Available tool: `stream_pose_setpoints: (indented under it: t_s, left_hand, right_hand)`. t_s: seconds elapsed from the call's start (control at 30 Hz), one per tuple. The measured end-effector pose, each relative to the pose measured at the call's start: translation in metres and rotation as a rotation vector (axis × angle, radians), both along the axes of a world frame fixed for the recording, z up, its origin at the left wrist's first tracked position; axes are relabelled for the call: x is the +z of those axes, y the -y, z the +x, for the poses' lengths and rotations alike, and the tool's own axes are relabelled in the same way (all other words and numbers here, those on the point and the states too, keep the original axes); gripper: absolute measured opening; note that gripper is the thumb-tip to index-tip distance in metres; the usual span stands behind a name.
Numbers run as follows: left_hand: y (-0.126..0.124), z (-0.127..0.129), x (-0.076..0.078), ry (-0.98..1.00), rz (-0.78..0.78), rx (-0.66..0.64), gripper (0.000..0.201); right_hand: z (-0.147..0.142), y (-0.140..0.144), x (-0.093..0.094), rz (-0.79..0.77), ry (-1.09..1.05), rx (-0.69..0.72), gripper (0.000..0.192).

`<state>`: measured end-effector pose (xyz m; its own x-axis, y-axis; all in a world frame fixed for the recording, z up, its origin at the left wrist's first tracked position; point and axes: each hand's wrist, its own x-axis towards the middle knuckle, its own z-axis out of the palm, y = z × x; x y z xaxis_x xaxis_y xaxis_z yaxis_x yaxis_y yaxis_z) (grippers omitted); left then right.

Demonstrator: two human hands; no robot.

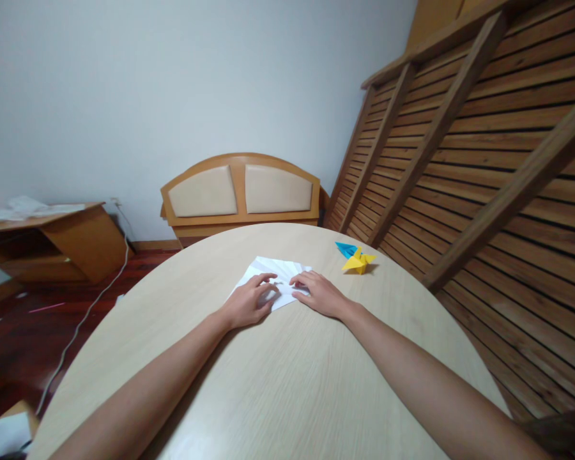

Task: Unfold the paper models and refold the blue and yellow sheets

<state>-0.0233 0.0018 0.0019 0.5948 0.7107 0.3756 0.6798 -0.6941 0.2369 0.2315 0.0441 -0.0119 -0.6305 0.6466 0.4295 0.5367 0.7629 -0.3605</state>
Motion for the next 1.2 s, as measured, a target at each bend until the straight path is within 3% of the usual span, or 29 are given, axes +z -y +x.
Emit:
stream_pose_setpoints:
  t_s: [0.13,0.27,0.4,0.6,1.0,1.2]
  left_hand:
    - [-0.003,0.000,-0.002,-0.043,-0.022,-0.097,0.051]
    - [-0.006,0.001,-0.005,-0.082,-0.077,-0.113,0.050]
    - [-0.004,0.003,-0.001,-0.099,-0.066,-0.068,0.035]
    - [0.000,0.007,0.007,-0.180,-0.013,0.050,0.040]
    - [-0.011,-0.001,-0.012,-0.157,0.023,0.253,0.031]
    - [-0.006,0.006,-0.004,-0.144,0.081,0.306,0.024]
  right_hand:
    - [0.000,0.001,0.002,0.008,0.017,0.041,0.021]
    - [0.001,0.000,0.001,0.010,0.035,0.035,0.021]
    - [0.003,-0.001,0.000,-0.010,0.049,0.041,0.025]
    - [0.003,0.003,0.006,0.005,0.088,0.075,0.026]
    - [-0.013,0.021,0.014,0.041,0.082,0.289,0.034]
    - [-0.013,0.022,0.014,0.008,0.111,0.278,0.036]
